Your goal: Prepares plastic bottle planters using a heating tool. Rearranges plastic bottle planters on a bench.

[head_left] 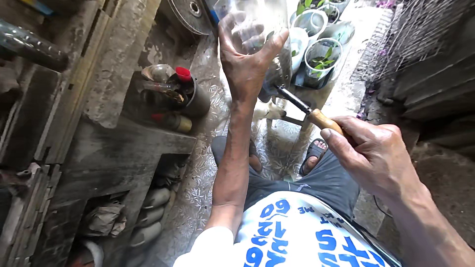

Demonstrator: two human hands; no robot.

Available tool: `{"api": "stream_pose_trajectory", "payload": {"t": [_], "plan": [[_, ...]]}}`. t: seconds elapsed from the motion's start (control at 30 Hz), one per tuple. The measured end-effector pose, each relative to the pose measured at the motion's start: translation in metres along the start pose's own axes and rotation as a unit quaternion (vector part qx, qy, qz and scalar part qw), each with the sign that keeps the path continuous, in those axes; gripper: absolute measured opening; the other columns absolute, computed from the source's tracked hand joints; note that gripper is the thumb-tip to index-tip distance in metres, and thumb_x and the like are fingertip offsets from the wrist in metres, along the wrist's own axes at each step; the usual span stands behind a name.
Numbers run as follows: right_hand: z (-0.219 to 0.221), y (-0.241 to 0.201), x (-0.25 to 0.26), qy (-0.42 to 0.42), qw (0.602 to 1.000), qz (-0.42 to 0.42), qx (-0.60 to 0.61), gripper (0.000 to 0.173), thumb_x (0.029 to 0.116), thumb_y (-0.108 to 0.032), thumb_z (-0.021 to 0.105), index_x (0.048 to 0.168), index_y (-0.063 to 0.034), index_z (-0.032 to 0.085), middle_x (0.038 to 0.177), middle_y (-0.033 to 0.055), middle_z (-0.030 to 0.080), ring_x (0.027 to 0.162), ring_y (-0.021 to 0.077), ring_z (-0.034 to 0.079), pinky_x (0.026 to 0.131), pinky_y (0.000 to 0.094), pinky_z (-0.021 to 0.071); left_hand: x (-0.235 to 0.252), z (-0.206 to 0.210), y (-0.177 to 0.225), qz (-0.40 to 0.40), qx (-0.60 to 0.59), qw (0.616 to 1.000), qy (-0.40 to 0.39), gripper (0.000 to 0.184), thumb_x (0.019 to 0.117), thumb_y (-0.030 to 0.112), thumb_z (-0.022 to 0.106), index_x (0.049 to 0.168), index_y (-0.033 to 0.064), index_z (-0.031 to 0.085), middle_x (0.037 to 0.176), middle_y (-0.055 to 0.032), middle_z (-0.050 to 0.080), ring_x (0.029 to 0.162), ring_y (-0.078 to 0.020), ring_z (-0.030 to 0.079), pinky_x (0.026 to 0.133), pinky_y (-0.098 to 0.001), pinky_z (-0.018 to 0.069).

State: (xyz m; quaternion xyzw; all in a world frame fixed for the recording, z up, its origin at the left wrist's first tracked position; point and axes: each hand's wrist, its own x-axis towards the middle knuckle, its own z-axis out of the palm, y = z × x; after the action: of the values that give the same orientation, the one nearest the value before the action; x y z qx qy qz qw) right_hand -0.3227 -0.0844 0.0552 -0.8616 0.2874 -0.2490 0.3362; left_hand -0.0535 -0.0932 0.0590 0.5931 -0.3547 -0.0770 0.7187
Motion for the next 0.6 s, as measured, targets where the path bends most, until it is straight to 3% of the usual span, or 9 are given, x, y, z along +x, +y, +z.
{"api": "stream_pose_trajectory", "payload": {"t": [0.2,0.3,0.37,0.43,0.5,0.6], "plan": [[0.004,0.001,0.002,-0.009,1.000,0.002,-0.002,0.032,0.1038,-0.034,0.051,0.112,-0.0121,0.073,0.064,-0.0070,0.055,0.050,0.0015,0.046,0.044,0.0242,0.0378,-0.004,0.003,0.000,-0.007,-0.003,1.000,-0.009,0.083,0.0674,0.005,0.092,0.133,-0.0083,0.042,0.105,-0.0196,0.070,0.092,-0.0218,0.073,0.082,-0.0331,0.0637],[-0.010,0.007,-0.009,-0.018,0.999,0.007,0.027,0.031,0.1049,-0.036,0.050,0.105,-0.0130,0.072,0.063,-0.0096,0.050,0.050,-0.0027,0.042,0.045,0.0201,0.0346,-0.004,0.000,-0.003,-0.003,-0.001,1.000,-0.006,0.086,0.0683,0.007,0.093,0.136,-0.0093,0.042,0.109,-0.0202,0.069,0.096,-0.0226,0.072,0.085,-0.0343,0.0636],[-0.024,0.016,-0.015,-0.012,0.995,0.023,0.095,0.033,0.1056,-0.037,0.052,0.107,-0.0116,0.072,0.066,-0.0107,0.053,0.052,-0.0057,0.042,0.046,0.0153,0.0359,-0.003,-0.005,-0.007,0.022,0.020,1.000,-0.005,0.084,0.0681,0.010,0.093,0.135,-0.0087,0.045,0.109,-0.0194,0.068,0.096,-0.0229,0.072,0.085,-0.0359,0.0635],[-0.030,0.021,-0.011,0.028,0.978,0.073,0.194,0.030,0.1054,-0.040,0.054,0.110,-0.0156,0.071,0.065,-0.0111,0.050,0.049,-0.0019,0.041,0.044,0.0178,0.0369,-0.009,-0.008,-0.009,0.036,0.063,0.997,-0.002,0.085,0.0665,0.015,0.094,0.134,-0.0063,0.047,0.110,-0.0158,0.069,0.098,-0.0202,0.071,0.086,-0.0347,0.0622],[-0.028,0.018,0.008,0.090,0.953,0.106,0.268,0.019,0.1016,-0.041,0.062,0.105,-0.0227,0.066,0.063,-0.0120,0.047,0.046,0.0014,0.041,0.042,0.0204,0.0379,-0.022,-0.004,-0.011,0.052,0.114,0.992,0.004,0.085,0.0642,0.021,0.095,0.133,-0.0033,0.051,0.111,-0.0135,0.071,0.099,-0.0183,0.072,0.086,-0.0351,0.0627],[-0.023,0.004,0.044,0.145,0.933,0.104,0.311,0.018,0.0990,-0.035,0.068,0.099,-0.0220,0.056,0.062,-0.0103,0.045,0.044,0.0041,0.040,0.040,0.0221,0.0377,-0.052,0.004,-0.013,0.097,0.147,0.984,-0.009,0.083,0.0648,0.022,0.096,0.130,-0.0031,0.051,0.112,-0.0126,0.073,0.104,-0.0195,0.070,0.091,-0.0374,0.0595]]}}
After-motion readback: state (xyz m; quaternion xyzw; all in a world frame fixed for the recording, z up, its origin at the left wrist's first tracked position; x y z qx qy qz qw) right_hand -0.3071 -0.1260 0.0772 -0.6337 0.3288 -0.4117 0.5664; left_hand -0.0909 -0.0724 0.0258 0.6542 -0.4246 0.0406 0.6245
